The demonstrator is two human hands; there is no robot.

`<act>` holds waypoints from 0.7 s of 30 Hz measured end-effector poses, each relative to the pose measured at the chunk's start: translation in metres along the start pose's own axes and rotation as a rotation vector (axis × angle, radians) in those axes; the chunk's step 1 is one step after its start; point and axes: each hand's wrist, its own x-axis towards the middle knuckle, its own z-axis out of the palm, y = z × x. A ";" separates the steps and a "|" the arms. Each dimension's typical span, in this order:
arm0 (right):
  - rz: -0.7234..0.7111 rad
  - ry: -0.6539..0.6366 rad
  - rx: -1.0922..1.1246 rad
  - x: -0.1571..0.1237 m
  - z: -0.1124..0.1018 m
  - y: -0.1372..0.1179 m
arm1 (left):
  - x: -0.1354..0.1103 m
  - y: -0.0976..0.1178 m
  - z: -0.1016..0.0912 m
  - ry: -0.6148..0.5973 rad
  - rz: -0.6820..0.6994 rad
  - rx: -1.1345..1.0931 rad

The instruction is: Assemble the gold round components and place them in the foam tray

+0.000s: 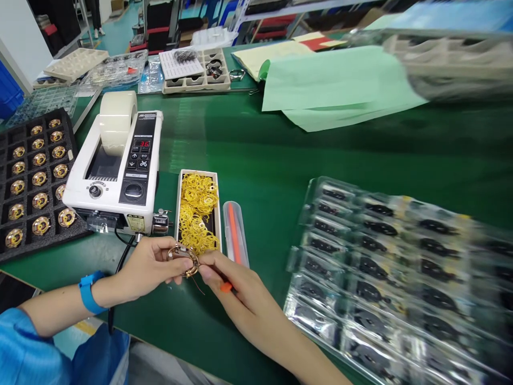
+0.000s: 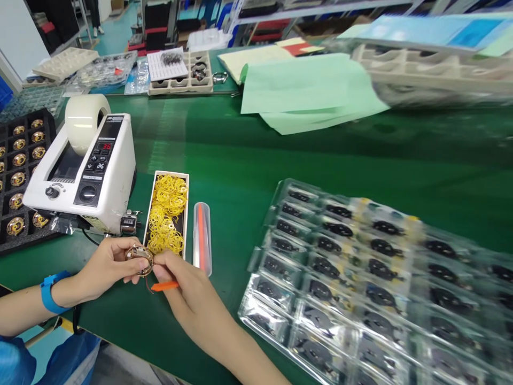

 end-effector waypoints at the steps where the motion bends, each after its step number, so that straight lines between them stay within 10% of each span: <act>1: 0.023 -0.003 0.019 0.000 0.001 0.000 | 0.000 -0.001 0.000 -0.002 0.011 0.011; 10: 0.276 -0.008 0.267 0.003 0.007 0.002 | 0.001 -0.004 -0.004 0.005 0.082 0.163; 17: 0.507 0.069 0.695 0.005 0.010 -0.004 | 0.002 -0.026 -0.009 0.235 1.062 1.089; 21: 0.482 0.158 0.767 0.004 0.010 -0.004 | -0.003 -0.033 -0.006 0.218 1.078 1.252</act>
